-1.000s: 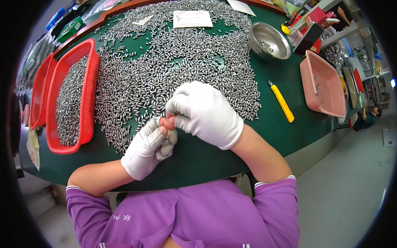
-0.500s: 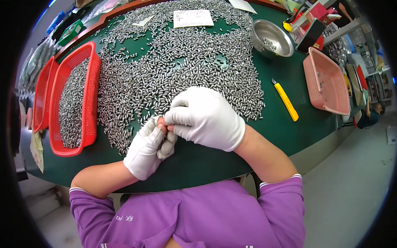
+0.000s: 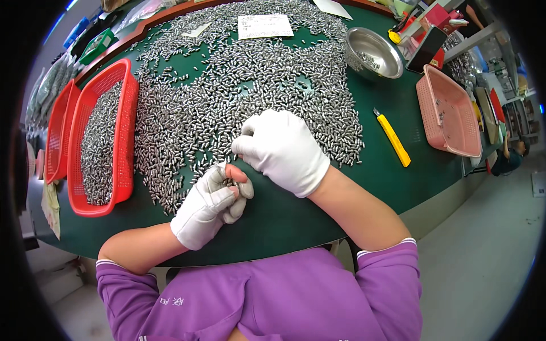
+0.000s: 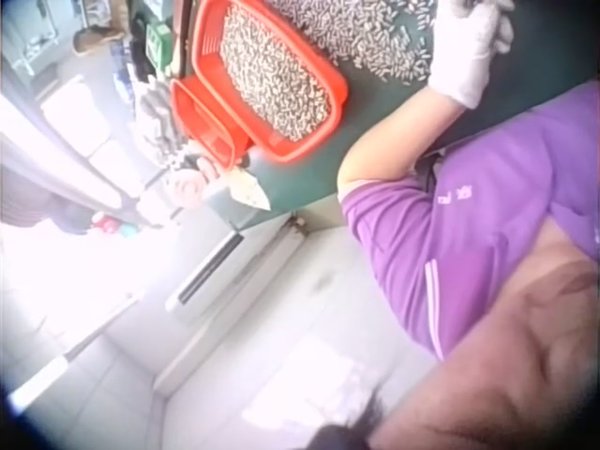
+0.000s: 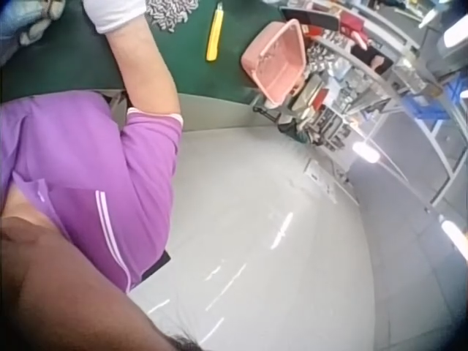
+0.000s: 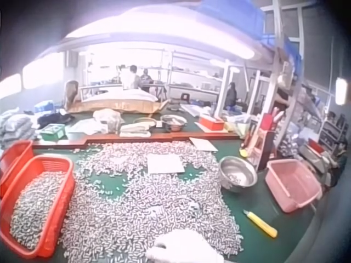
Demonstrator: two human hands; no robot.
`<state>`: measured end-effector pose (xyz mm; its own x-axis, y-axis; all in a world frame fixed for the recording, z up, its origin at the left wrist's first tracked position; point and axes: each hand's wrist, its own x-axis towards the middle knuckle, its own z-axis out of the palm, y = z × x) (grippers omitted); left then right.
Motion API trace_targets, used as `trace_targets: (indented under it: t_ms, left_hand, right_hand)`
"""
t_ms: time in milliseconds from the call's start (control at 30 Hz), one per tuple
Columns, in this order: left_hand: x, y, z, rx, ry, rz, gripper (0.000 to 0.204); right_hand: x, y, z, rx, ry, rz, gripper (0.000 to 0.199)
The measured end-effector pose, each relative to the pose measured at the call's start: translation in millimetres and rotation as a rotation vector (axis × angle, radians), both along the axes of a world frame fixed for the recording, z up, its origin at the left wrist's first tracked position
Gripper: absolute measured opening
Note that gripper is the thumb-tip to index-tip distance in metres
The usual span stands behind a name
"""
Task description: Picking up and inspecting small metal components from a workbench, occasionally using a handheld tool to clean or modify them.
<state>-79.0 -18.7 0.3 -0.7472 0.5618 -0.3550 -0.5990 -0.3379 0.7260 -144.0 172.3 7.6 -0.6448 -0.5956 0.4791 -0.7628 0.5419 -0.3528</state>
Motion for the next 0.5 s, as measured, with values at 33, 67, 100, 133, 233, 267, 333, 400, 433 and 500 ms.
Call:
trace_targets:
  t_ms: [33,67,100,133,233,267,333,400,433,500]
  left_hand:
    - [-0.9,-0.7,-0.8,0.024,0.008,-0.018,0.014]
    - [-1.6,-0.8,-1.3,0.049,0.015,-0.037,0.015]
    - [-1.7,-1.4,-1.1,0.048,0.015,-0.033,0.015]
    - [-1.7,-1.7,-0.8,0.046,-0.008,-0.034,0.015]
    - [-2.7,-2.1,-3.4,0.023,-0.053,-0.029,0.015]
    - [-2.9,-2.2,-4.4,0.0,-0.074,-0.026,0.016]
    - [-2.4,-0.7,-3.0,0.007,-0.093,0.011,0.017]
    - [-2.2,0.9,-0.4,0.014,-0.112,0.043,0.018]
    - [-2.3,1.6,1.1,0.022,-0.126,0.055,0.017]
    - [-1.8,1.4,0.9,0.028,-0.141,0.066,0.017]
  right_hand:
    - [-0.3,-1.0,-3.1,0.04,0.012,-0.006,0.014]
    - [-0.4,-1.6,-4.5,0.081,0.025,-0.012,0.012]
    - [0.4,-4.1,-0.7,0.138,-0.024,-0.037,0.01]
    - [1.6,-5.4,1.1,0.138,-0.024,-0.034,0.01]
    - [4.3,-6.6,3.9,0.236,-0.065,-0.093,0.01]
    - [5.0,-5.1,4.6,0.173,-0.092,-0.099,0.009]
    - [5.5,-3.4,4.1,-0.012,-0.101,-0.087,0.011]
    - [5.5,-0.5,4.8,-0.128,-0.209,0.004,0.014]
    - [6.5,-0.2,9.7,-0.131,-0.258,0.059,0.015]
    - [7.8,-1.3,13.1,-0.147,-0.265,0.086,0.015]
